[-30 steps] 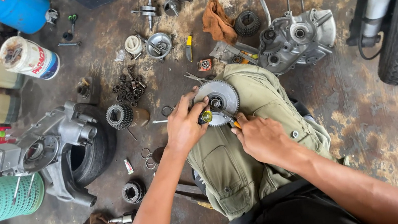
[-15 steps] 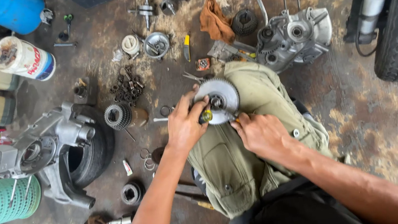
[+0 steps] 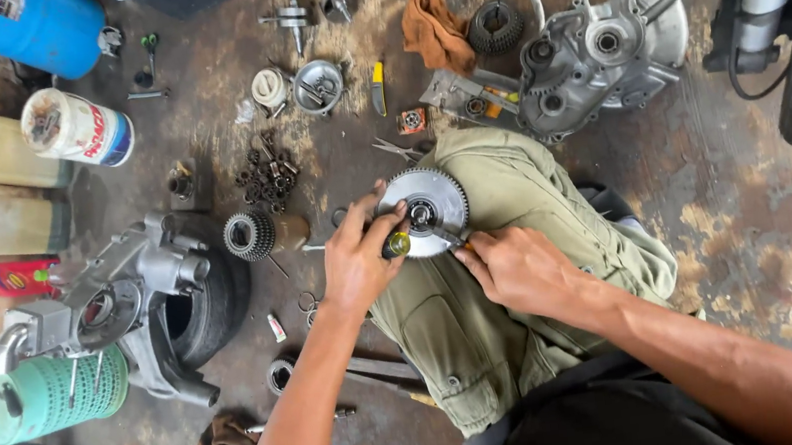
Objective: The person sits on the floor and uses pliers to remove a circlip from a motorcycle gear assembly. They then use a screwdriver to manipulate the gear and the removed clip while holding the assembly on their lap.
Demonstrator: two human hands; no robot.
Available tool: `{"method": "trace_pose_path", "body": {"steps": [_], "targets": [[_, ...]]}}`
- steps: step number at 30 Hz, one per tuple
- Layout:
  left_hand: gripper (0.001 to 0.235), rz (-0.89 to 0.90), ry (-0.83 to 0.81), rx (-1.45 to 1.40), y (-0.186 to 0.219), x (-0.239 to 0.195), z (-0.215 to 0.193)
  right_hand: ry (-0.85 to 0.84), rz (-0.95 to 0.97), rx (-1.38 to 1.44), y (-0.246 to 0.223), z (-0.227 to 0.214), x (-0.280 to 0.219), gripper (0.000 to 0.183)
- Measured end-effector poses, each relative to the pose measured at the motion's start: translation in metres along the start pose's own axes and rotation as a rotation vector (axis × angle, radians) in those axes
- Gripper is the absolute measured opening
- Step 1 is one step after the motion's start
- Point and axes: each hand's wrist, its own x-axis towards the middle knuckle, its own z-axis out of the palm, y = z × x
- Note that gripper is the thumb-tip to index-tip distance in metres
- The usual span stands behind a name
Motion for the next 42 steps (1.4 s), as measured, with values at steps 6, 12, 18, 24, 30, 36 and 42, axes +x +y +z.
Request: {"method": "trace_pose_path", "body": {"steps": [6, 12, 18, 24, 30, 36, 42], "targets": [[0.01, -0.025, 0.006, -0.03, 0.0, -0.001, 0.002, -0.057, 0.062, 0.063, -0.012, -0.015, 0.0, 0.033], [0.02, -0.052, -0.059, -0.108, 0.005, 0.011, -0.009, -0.172, 0.202, 0.276, -0.026, -0.038, 0.01, 0.038], [0.016, -0.062, -0.033, -0.155, -0.002, 0.002, 0.0, -0.21, 0.308, 0.385, -0.02, -0.025, 0.011, 0.039], [0.014, -0.068, -0.037, -0.15, 0.001, 0.008, -0.004, -0.312, 0.282, 0.462, -0.009, -0.025, 0.014, 0.036], [0.012, -0.056, -0.04, -0.16, -0.003, 0.006, -0.004, -0.292, 0.203, 0.43, -0.012, -0.03, 0.018, 0.031], [0.012, -0.053, -0.022, -0.144, 0.006, 0.013, -0.012, -0.243, 0.171, 0.341, -0.009, -0.015, 0.014, 0.027], [0.014, -0.059, -0.057, -0.141, 0.012, 0.02, -0.02, -0.287, 0.183, 0.376, -0.009, -0.025, 0.016, 0.028]]}}
